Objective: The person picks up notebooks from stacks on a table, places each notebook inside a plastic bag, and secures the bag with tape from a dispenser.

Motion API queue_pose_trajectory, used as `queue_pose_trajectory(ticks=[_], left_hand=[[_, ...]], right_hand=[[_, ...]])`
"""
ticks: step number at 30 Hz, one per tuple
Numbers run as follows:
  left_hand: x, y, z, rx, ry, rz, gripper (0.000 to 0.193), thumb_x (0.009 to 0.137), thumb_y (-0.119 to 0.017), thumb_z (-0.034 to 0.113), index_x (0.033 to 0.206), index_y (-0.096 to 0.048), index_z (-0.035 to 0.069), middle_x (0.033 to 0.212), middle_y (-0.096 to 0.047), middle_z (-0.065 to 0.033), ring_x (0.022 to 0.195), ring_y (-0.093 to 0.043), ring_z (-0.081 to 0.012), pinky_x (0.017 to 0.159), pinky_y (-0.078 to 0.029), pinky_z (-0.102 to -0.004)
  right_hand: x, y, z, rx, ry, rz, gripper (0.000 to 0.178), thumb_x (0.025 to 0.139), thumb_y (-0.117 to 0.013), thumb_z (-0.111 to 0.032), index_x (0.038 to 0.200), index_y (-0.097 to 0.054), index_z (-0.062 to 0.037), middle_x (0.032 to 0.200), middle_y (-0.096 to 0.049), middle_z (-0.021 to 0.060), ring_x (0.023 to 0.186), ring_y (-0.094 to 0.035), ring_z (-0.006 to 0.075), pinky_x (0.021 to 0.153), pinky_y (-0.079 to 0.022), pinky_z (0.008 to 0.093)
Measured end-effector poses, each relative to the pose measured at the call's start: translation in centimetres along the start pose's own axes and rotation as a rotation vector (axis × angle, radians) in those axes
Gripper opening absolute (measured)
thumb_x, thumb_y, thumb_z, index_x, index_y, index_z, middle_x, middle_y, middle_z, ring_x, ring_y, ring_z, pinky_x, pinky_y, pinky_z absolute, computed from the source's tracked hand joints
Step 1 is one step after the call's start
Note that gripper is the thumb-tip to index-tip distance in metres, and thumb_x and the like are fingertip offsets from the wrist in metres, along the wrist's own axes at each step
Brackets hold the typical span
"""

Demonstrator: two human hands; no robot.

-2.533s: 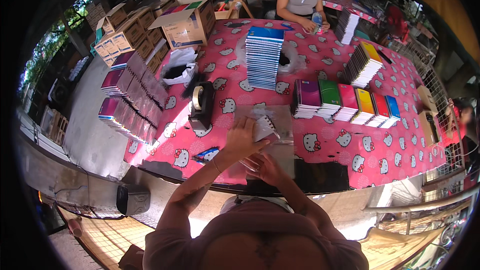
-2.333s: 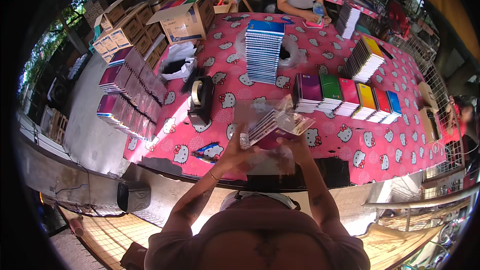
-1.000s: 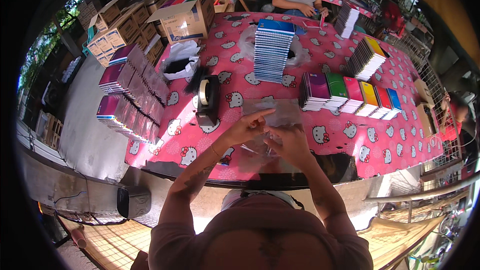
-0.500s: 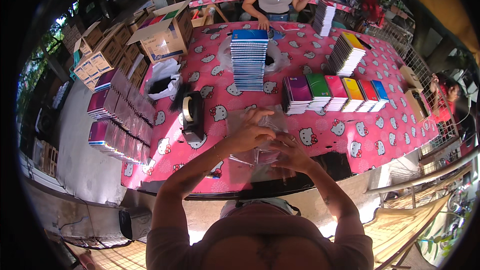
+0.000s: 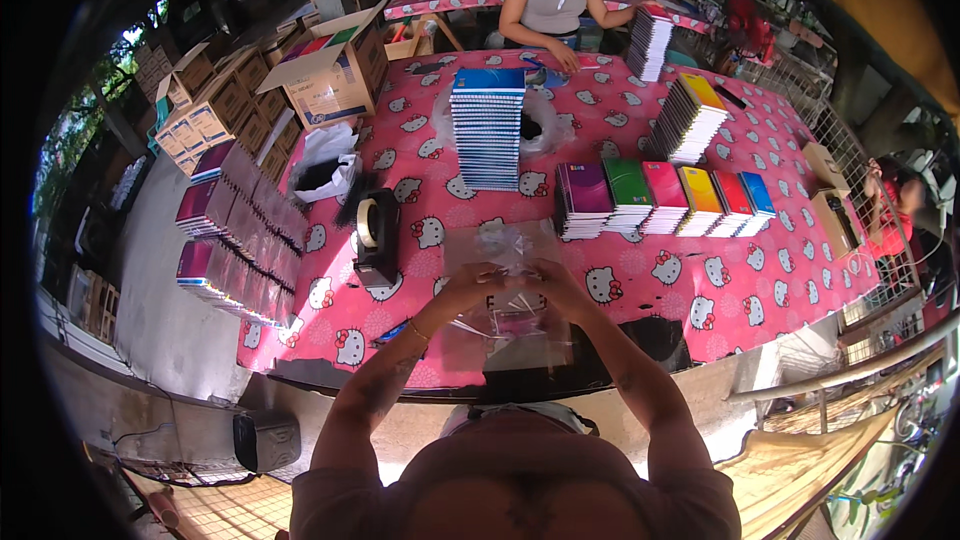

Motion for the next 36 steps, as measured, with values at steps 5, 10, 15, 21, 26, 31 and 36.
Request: queue_pose_trajectory(ticks=[5,10,15,21,26,31,36], left_hand=[[-1.5,-0.6,1.0,0.141,-0.186,0.067,0.047,0.089,-0.074,0.027,0.126,-0.065,-0.001,0.121,-0.069,-0.0123,0.108,-0.064,-0.0204,0.099,-0.048,-0.0338],[-6.9,-4.3,8.1,1.069,-0.647,0.145,0.042,0.086,-0.075,0.022,0.124,-0.067,0.006,0.13,-0.062,-0.0142,0.114,-0.063,-0.027,0.097,-0.051,-0.0394],[-7.3,-4.9,7.0,1.039,-0.673,0.191,0.037,0.081,-0.078,0.022,0.113,-0.07,0.007,0.122,-0.066,-0.0145,0.106,-0.066,-0.0308,0.089,-0.054,-0.0402],[-4.6,-4.5,7.6,0.912,-0.32,0.269,0.018,0.077,-0.077,0.018,0.089,-0.072,0.006,0.079,-0.07,-0.01,0.075,-0.07,-0.0316,0.069,-0.056,-0.0418],[-3.4,-5.7,7.7,1.254,-0.259,0.336,0.028,0.075,-0.081,0.024,0.093,-0.069,0.007,0.085,-0.07,-0.0133,0.079,-0.07,-0.033,0.069,-0.056,-0.043],[-2.2,-2.3,4.7,0.418,0.11,0.201,0.036,0.081,-0.081,0.026,0.105,-0.066,0.004,0.094,-0.068,-0.012,0.088,-0.068,-0.0242,0.076,-0.055,-0.0367],[-3.7,4.6,1.9,0.397,-0.183,0.631,0.042,0.081,-0.079,0.027,0.113,-0.068,0.001,0.093,-0.069,-0.0151,0.085,-0.066,-0.0244,0.073,-0.053,-0.0406]], right_hand=[[-0.4,-1.5,-3.2,-0.022,0.423,-0.027,0.06,0.085,-0.08,-0.018,0.134,-0.048,-0.0074,0.127,-0.061,0.0101,0.123,-0.054,0.0198,0.103,-0.044,0.0366],[-6.3,-3.0,-7.7,-0.621,0.569,-0.079,0.057,0.08,-0.08,-0.015,0.13,-0.054,-0.0067,0.126,-0.063,0.016,0.118,-0.06,0.0327,0.108,-0.04,0.0447],[-7.1,-3.3,-5.5,-0.734,0.636,0.064,0.047,0.082,-0.075,-0.012,0.125,-0.059,-0.0074,0.121,-0.064,0.0194,0.113,-0.061,0.0378,0.106,-0.041,0.052],[-6.7,-3.6,-5.6,-0.796,0.528,0.168,0.042,0.083,-0.072,-0.01,0.123,-0.06,-0.0076,0.112,-0.064,0.0174,0.101,-0.061,0.0399,0.093,-0.046,0.0516],[-6.1,-3.3,-7.9,-0.896,0.688,0.259,0.048,0.081,-0.073,-0.007,0.126,-0.057,-0.0074,0.118,-0.06,0.0163,0.102,-0.061,0.0345,0.088,-0.05,0.0447],[-4.1,-1.6,-3.5,-0.215,0.217,0.026,0.048,0.081,-0.075,-0.001,0.125,-0.057,-0.0057,0.112,-0.061,0.0079,0.102,-0.061,0.0201,0.086,-0.052,0.0342],[-4.0,-1.8,-2.7,-0.069,0.106,0.075,0.046,0.082,-0.074,0.001,0.125,-0.057,-0.006,0.109,-0.06,0.0032,0.098,-0.058,0.0133,0.085,-0.052,0.0294]])
Point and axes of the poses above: each hand's wrist, its own x-axis towards the middle knuckle, its own y-axis out of the back of the hand, z = x × y, the point moved 5 cm from there along x, towards the middle knuckle
